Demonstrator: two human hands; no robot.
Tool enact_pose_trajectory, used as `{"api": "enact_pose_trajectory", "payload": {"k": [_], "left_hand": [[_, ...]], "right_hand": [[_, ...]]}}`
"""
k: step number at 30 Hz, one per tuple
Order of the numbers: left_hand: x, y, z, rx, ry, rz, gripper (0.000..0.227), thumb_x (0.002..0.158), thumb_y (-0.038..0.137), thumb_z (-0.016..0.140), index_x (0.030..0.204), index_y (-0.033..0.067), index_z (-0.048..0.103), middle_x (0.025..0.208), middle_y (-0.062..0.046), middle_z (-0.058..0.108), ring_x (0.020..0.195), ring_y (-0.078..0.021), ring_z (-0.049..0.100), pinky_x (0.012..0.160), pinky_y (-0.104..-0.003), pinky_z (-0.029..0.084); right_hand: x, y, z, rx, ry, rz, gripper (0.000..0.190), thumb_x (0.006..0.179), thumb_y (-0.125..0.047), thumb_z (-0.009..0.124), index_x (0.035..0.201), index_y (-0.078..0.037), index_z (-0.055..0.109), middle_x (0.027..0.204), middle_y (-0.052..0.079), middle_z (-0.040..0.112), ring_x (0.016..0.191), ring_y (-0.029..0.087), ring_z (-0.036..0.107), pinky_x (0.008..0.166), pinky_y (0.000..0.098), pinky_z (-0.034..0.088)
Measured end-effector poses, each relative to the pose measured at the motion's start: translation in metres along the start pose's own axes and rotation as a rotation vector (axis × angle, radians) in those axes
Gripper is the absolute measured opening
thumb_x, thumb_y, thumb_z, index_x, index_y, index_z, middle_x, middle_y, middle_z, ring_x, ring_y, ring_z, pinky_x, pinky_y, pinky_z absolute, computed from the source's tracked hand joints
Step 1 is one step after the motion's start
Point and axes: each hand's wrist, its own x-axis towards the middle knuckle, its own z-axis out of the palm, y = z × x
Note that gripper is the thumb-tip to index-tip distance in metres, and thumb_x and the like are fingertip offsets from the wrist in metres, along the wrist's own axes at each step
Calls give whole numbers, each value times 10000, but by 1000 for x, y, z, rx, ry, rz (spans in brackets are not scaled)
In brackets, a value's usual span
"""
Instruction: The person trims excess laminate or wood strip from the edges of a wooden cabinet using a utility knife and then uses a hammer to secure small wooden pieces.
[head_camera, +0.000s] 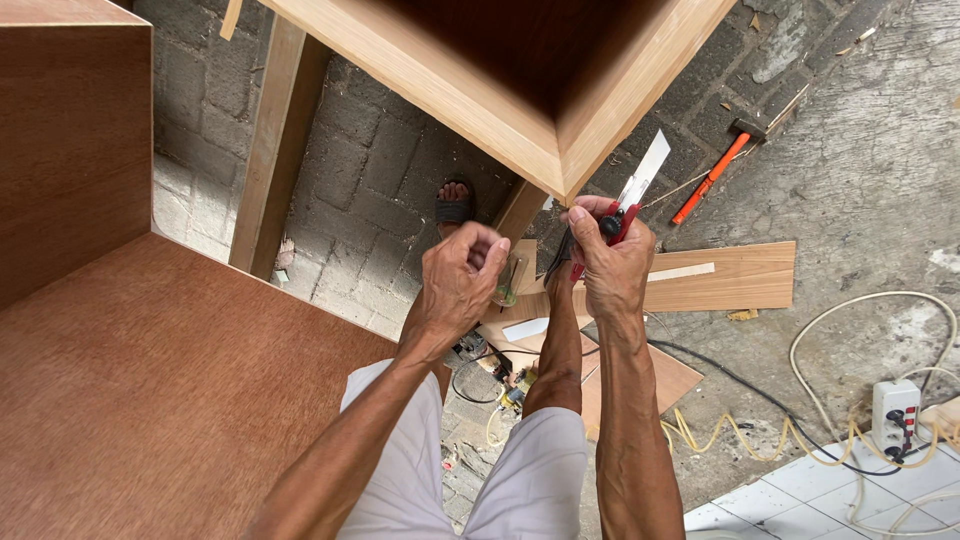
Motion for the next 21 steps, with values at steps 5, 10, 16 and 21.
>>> {"api": "enact_pose_trajectory", "payload": {"k": [5, 10, 16, 21], "left_hand": [[23, 16, -6, -6, -4, 235, 76, 953, 107, 696, 997, 47, 708, 798, -124, 712, 679, -217, 710, 564, -297, 590], [44, 28, -5, 3, 17, 361, 79, 936, 60, 714, 1015, 64, 714, 839, -101, 706, 742, -202, 706, 600, -293, 595], [73, 45, -4, 177, -97, 588, 157, 942, -41, 655, 1045, 56, 722, 910, -139, 705, 848, -251, 723, 761, -336, 612], [97, 54, 1, 231, -215, 686, 206, 889, -100, 666, 1037, 33, 719, 898, -148, 704, 867, -263, 733, 786, -352, 627]], "right_hand": [[5, 8, -2, 0, -31, 9, 158, 949, -90, 757, 1028, 30, 690, 765, 139, 684, 472, 52, 469, 447, 213, 438], [0, 12, 6, -19, 5, -41, 133, 977, -75, 718, 1032, 34, 665, 760, 141, 672, 491, 42, 478, 460, 199, 426], [-6, 17, 19, -41, 151, -144, 106, 944, -52, 722, 982, 34, 672, 725, 129, 655, 547, 78, 544, 471, 207, 461], [-7, 23, 24, -71, 247, -206, 73, 926, -24, 726, 949, 27, 680, 690, 122, 640, 539, 91, 565, 467, 203, 453]]}}
